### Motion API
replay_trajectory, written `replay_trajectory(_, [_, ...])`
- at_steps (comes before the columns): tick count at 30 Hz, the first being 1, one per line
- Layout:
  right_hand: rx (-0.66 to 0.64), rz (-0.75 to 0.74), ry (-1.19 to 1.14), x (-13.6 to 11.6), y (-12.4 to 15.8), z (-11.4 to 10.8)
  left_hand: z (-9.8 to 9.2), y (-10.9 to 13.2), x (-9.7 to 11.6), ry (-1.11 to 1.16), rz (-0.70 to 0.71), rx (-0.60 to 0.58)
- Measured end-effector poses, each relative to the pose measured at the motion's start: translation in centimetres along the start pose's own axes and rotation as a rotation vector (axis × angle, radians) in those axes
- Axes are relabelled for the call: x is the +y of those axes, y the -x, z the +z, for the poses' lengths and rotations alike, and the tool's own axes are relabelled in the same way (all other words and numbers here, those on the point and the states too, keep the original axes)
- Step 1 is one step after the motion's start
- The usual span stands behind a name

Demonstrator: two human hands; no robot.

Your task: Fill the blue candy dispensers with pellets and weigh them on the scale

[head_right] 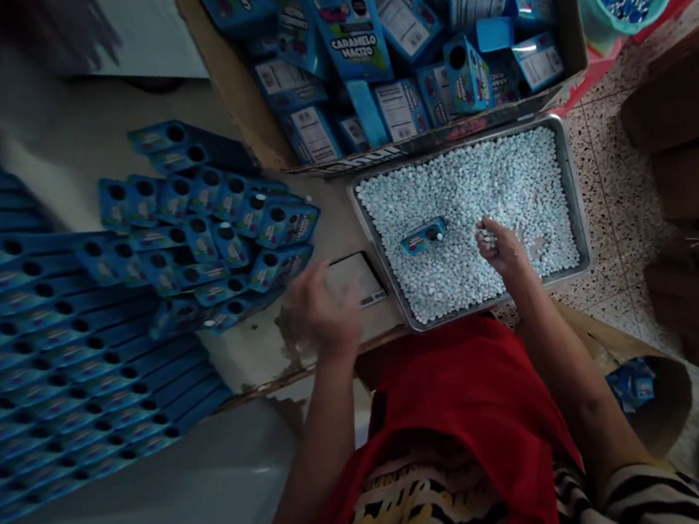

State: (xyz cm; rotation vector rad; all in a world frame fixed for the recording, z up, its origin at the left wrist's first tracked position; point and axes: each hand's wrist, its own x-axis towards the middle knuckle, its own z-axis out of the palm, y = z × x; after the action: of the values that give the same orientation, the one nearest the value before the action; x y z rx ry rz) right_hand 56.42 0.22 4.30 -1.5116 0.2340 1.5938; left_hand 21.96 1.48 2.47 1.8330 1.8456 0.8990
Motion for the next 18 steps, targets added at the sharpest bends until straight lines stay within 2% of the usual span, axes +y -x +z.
replay_trajectory(2, [-0.054,0.020,-0.078,0.2,-0.1,0.0,3.7,0.0,2.7,0.185,0.029,-0.246])
replay_trajectory(3, [-0.092,0.008,-0.106,0.3,0.0,0.0,5.7,-0.3,3.8,0.257,0.019,-0.327])
replay_trajectory(5, [-0.163,-0.034,-0.136,0.6,0.5,0.1,8.7,-1.2,5.1,0.355,-0.039,-0.404])
replay_trajectory(7, [-0.202,-0.083,-0.151,0.8,1.4,-0.1,10.0,-2.2,5.6,0.430,-0.097,-0.406])
replay_trajectory(9, [-0.198,-0.125,-0.161,0.8,2.4,-0.5,9.3,-3.0,5.6,0.520,-0.128,-0.395])
replay_trajectory(13, [-0.117,-0.164,-0.159,0.5,3.4,-1.2,5.7,-3.5,4.9,0.648,-0.207,-0.407])
replay_trajectory(15, [-0.054,-0.159,-0.134,0.4,3.1,-1.1,4.6,-3.3,4.7,0.621,-0.227,-0.390])
replay_trajectory(18, [0.043,-0.136,-0.039,0.8,2.1,-0.5,4.0,-3.0,4.7,0.503,-0.162,-0.362])
